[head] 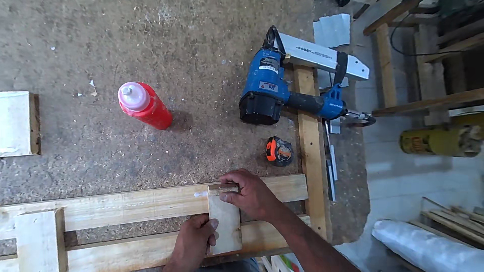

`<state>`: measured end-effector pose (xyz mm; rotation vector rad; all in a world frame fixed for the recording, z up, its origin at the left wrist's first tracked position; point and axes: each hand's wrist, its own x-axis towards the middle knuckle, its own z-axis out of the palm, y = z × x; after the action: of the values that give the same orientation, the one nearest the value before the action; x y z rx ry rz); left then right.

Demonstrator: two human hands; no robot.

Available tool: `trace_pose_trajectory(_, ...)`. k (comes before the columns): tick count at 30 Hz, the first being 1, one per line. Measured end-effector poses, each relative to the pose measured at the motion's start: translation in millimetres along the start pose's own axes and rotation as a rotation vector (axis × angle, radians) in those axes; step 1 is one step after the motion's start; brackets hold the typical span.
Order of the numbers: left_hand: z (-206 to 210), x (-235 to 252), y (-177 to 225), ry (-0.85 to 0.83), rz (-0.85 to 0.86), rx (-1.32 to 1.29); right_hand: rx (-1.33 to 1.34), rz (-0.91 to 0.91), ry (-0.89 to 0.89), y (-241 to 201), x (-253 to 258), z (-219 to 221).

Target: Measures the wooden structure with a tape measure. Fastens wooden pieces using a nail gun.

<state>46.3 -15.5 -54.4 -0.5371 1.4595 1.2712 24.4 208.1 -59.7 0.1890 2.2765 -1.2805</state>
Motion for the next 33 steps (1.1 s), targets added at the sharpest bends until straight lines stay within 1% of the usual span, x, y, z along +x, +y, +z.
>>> trace_pose_trajectory(9,-0.1,-0.1,-0.9,-0.004,0.008,-0.05,-0.002,0.018,-0.009,-0.7,1.3,-0.6)
trace_pose_trajectory(18,0.7,-0.6,-0.2,0.002,0.001,-0.065,-0.006,-0.012,-0.015,3.3,3.3,0.0)
trace_pose_trajectory(24,1.2,-0.9,1.1,0.003,0.004,-0.044,0.01,-0.028,-0.02,4.3,3.4,-0.3)
trace_pose_trajectory(27,2.1,-1.5,3.8,0.016,-0.008,0.022,0.019,-0.034,-0.018,4.0,3.0,-0.9)
trace_pose_trajectory(29,2.3,-2.1,6.6,0.019,-0.019,0.08,0.023,-0.065,0.035,4.5,2.1,-1.3)
trace_pose_trajectory(31,2.8,-1.7,8.5,0.023,-0.022,0.111,0.017,-0.128,0.174,2.5,5.7,-4.0)
trace_pose_trajectory(33,3.0,-2.0,10.1,0.031,-0.028,0.145,-0.051,-0.147,0.31,-6.0,18.6,-11.1)
